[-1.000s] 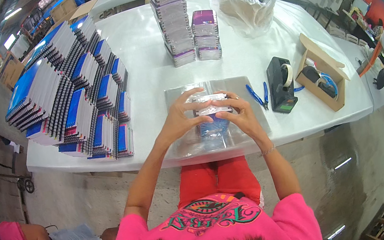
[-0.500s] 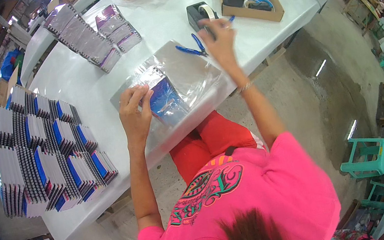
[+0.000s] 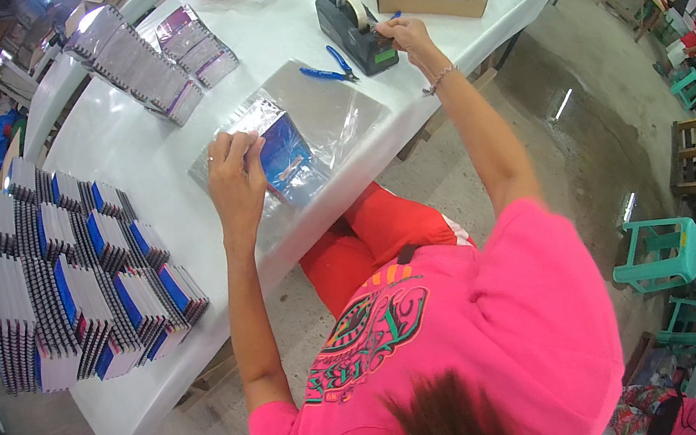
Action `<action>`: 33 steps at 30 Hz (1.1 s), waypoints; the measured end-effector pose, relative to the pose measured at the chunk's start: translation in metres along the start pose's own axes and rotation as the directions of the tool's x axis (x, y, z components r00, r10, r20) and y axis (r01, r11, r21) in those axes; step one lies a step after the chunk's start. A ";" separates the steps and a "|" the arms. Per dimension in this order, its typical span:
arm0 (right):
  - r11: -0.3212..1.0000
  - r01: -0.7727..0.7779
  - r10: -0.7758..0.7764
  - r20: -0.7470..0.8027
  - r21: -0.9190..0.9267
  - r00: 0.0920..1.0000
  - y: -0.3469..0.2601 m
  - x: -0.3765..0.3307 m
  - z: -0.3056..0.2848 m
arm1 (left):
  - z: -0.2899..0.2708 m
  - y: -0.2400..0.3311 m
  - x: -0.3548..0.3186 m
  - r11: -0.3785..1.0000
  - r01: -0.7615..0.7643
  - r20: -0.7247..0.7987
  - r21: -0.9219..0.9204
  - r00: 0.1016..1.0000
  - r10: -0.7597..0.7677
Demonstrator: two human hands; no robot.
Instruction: The person repeatedly picks up spiral-bound notebooks from a stack, places them into clear plastic sleeves, folds the sleeves around the notebooks, and secures them with tape. The wrapped notebooks are stacked on the table.
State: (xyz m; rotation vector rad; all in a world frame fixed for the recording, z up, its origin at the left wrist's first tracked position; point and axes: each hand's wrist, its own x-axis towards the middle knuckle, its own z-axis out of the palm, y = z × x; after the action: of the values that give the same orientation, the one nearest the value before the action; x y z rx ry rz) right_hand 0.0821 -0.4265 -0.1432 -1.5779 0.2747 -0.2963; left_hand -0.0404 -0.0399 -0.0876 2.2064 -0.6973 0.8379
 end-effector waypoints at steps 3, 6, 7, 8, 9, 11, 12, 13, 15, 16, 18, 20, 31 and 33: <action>0.981 0.004 0.015 -0.097 0.195 0.995 0.000 -0.031 0.014 | 0.000 -0.001 -0.002 1.000 0.012 -0.017 -0.004 1.000 -0.012; 0.953 -0.020 0.041 -0.064 0.302 0.997 0.007 -0.058 0.011 | 0.002 -0.002 -0.004 0.999 0.027 -0.020 -0.018 0.999 -0.027; 0.946 -0.025 0.041 -0.043 0.324 0.998 0.008 -0.063 0.007 | 0.002 -0.003 -0.004 0.999 0.032 -0.016 -0.023 0.999 -0.033; 0.964 -0.042 0.054 -0.040 0.262 0.998 0.012 -0.066 0.003 | 0.003 -0.003 -0.004 0.999 0.039 -0.012 -0.027 0.999 -0.039; 0.978 -0.058 0.067 -0.040 0.198 0.997 0.017 -0.069 -0.002 | 0.004 -0.004 -0.004 0.999 0.031 -0.026 -0.039 0.999 -0.032; 0.993 -0.048 0.034 -0.130 -0.104 0.991 0.023 -0.073 -0.014 | 0.008 -0.003 -0.004 0.998 0.014 -0.053 -0.064 0.998 -0.017; 0.942 -0.037 -0.032 -0.199 -0.334 0.979 0.020 -0.075 -0.015 | 0.009 -0.003 -0.004 0.998 0.012 -0.056 -0.061 0.998 -0.016; 0.837 -0.044 -0.113 -0.252 -0.545 0.961 0.016 -0.077 -0.015 | 0.010 -0.003 -0.004 0.998 0.010 -0.059 -0.060 0.998 -0.014; 0.926 -0.005 -0.048 -0.132 -0.378 0.990 0.005 -0.094 0.002 | 0.013 -0.004 -0.005 0.999 0.001 -0.088 -0.050 0.996 -0.006; 0.959 0.002 -0.019 -0.058 -0.283 0.998 -0.006 -0.110 0.022 | 0.013 -0.006 -0.008 0.999 -0.003 -0.109 -0.035 0.994 -0.001; 1.000 0.007 -0.003 0.172 -0.025 0.985 -0.045 -0.149 0.077 | 0.011 -0.008 -0.012 1.000 -0.006 -0.116 -0.019 0.993 0.003; 0.997 -0.052 0.030 0.304 0.063 0.952 -0.066 -0.174 0.114 | 0.012 -0.006 -0.011 0.999 -0.014 -0.088 -0.040 0.996 0.010; 0.977 0.152 -0.104 0.292 -0.147 0.951 -0.083 -0.201 0.184 | 0.015 -0.009 -0.015 0.998 -0.061 -0.103 0.006 0.993 0.061; 0.953 0.201 -0.131 0.290 -0.226 0.948 -0.081 -0.198 0.185 | 0.016 -0.009 -0.015 0.998 -0.057 -0.109 0.000 0.992 0.057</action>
State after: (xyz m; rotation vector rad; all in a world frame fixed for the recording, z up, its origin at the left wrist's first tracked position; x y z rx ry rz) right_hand -0.0379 -0.1817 -0.0698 -1.8770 -0.0392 -0.1754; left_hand -0.0387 -0.0420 -0.1111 2.1290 -0.7111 0.9775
